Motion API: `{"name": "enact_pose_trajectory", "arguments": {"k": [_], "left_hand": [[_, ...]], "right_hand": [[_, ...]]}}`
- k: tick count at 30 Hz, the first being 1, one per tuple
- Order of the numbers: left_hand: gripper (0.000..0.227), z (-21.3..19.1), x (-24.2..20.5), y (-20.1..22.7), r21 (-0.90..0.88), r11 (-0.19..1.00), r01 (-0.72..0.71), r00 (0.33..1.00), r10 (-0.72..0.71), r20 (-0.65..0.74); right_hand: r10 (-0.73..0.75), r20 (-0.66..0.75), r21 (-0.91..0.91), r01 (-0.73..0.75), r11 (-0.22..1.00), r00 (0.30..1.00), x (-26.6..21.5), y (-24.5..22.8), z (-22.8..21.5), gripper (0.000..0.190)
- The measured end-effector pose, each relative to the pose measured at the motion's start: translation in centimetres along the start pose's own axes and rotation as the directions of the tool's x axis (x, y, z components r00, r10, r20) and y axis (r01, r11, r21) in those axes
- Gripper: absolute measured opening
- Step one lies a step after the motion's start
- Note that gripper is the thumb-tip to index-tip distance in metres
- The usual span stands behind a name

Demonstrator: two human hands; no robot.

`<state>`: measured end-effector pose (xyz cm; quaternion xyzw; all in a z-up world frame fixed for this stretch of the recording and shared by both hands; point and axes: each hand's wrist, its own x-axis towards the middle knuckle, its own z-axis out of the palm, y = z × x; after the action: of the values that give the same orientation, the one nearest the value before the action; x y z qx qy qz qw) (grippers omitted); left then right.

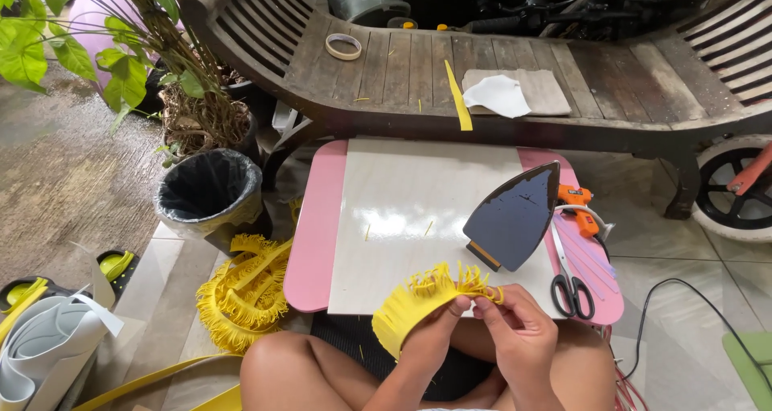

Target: Cutting and curling yellow decorative fringe material using scissors and fingers.

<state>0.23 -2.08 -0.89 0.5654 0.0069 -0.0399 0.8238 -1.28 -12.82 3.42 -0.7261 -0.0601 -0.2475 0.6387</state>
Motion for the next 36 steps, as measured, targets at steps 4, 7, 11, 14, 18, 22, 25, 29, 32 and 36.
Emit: {"name": "enact_pose_trajectory", "arguments": {"k": [4,7,11,14,18,22,25,29,32,36], "left_hand": [[0.032,0.9,-0.5,1.3,-0.272,0.962,0.008,0.994,-0.038,-0.102],[0.035,0.9,-0.2,1.2,-0.374,0.927,0.038,0.995,-0.069,-0.069],[0.044,1.0,-0.3,1.3,-0.481,0.873,-0.072,0.997,0.058,-0.045],[0.035,0.9,-0.4,1.0,-0.469,0.870,-0.153,0.988,0.136,-0.070],[0.026,0.9,-0.7,1.5,-0.384,0.904,-0.185,0.982,0.181,-0.047],[0.032,0.7,-0.7,1.2,-0.356,0.917,-0.178,0.984,0.170,-0.056],[0.023,0.2,-0.4,-0.5,-0.387,0.895,-0.221,0.971,0.238,-0.003],[0.011,-0.5,-0.6,-1.5,-0.234,0.962,-0.141,0.990,0.135,-0.045],[0.017,-0.7,-0.5,-1.9,-0.210,0.972,-0.110,0.994,0.108,-0.017],[0.015,-1.1,-0.4,-1.1,-0.257,0.964,-0.069,0.985,0.108,0.137]], "right_hand": [[-0.159,-0.052,-0.169,0.148,0.974,0.986,0.0,0.4,-1.0,0.006],[-0.401,-0.018,-0.281,0.381,0.881,0.916,0.1,0.4,-1.4,0.009],[-0.369,-0.002,-0.142,0.365,0.920,0.929,-0.3,1.2,-1.5,0.010],[-0.160,0.040,0.100,0.156,0.983,0.986,-0.9,3.4,-1.7,0.021],[0.154,0.189,0.322,-0.209,0.923,0.970,-1.1,4.7,-2.1,0.051],[0.208,0.312,0.298,-0.303,0.905,0.927,0.1,2.0,-1.7,0.071],[0.145,0.366,0.224,-0.238,0.945,0.919,0.2,1.1,-1.7,0.072],[0.046,0.336,0.217,-0.125,0.968,0.941,-0.2,1.2,-1.6,0.051],[-0.032,0.263,0.198,-0.021,0.980,0.964,-0.6,1.3,-1.4,0.027],[-0.100,0.181,0.212,0.061,0.975,0.978,-0.7,1.3,-1.3,0.011]]}}
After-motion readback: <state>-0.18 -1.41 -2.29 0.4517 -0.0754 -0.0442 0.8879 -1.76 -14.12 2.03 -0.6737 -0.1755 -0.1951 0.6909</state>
